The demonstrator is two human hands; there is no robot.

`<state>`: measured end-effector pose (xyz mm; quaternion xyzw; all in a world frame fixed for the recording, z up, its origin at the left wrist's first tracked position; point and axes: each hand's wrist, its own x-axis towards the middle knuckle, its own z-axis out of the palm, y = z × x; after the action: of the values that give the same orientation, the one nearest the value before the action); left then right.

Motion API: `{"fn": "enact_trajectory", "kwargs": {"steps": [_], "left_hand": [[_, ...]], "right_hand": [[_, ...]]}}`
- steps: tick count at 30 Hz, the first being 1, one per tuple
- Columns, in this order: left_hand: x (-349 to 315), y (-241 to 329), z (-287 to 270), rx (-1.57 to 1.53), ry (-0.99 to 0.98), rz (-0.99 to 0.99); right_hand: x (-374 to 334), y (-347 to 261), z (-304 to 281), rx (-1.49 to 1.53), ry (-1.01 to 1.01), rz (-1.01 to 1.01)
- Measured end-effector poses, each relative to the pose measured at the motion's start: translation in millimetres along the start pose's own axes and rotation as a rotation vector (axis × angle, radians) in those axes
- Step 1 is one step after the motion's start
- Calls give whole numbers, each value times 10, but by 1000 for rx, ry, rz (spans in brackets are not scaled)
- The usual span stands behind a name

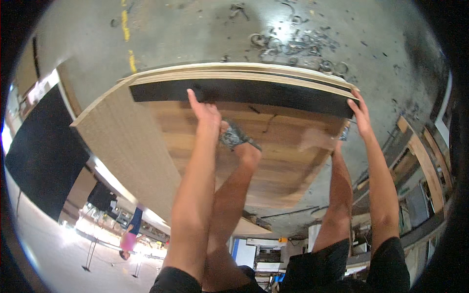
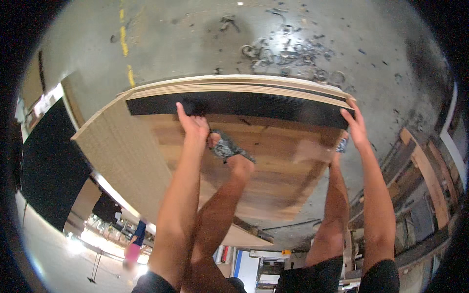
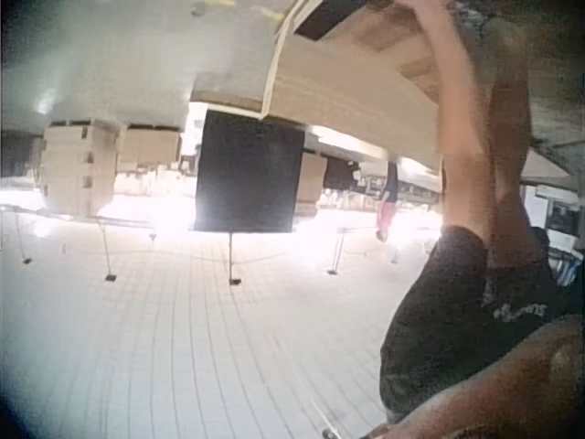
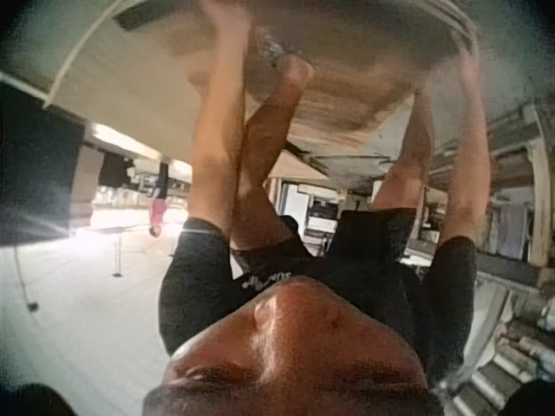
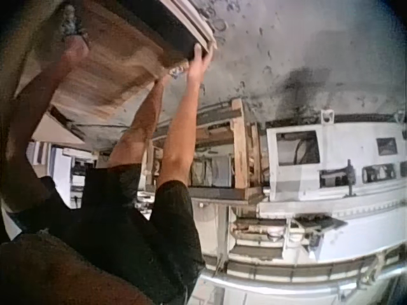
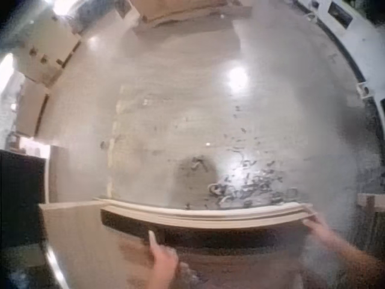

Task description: Trimming excess material from the edges of a plywood board using a utility knife.

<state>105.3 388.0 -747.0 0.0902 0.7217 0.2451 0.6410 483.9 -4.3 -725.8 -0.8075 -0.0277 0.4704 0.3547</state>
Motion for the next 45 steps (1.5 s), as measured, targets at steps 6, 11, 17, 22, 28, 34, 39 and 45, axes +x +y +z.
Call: {"fn": "enact_trajectory", "kwargs": {"steps": [6, 11, 17, 22, 28, 34, 39, 45], "left_hand": [[-1319, -1882, 783, -43, 2, -315], [-1843, -2670, 1447, -286, -119, -392], [-1899, -2574, 1776, -346, -135, -440], [-1784, -2593, 1650, -199, -150, -364], [-1691, -2385, 1667, -170, 9, -317], [-1627, -2226, 1535, -107, -35, -305], [-1409, -2011, 1286, 145, 51, -198], [-518, -757, 473, 94, 291, 138]], "right_hand": [[210, -840, 151, -741, -283, -404], [436, -908, 207, -850, -546, -404], [454, -779, 168, -877, -503, -509], [478, -838, 249, -937, -506, -478], [471, -916, 157, -915, -548, -440], [402, -1032, 282, -908, -534, -389], [446, -1076, 433, -923, -549, -391], [417, -760, 162, -675, -190, -400]]}}
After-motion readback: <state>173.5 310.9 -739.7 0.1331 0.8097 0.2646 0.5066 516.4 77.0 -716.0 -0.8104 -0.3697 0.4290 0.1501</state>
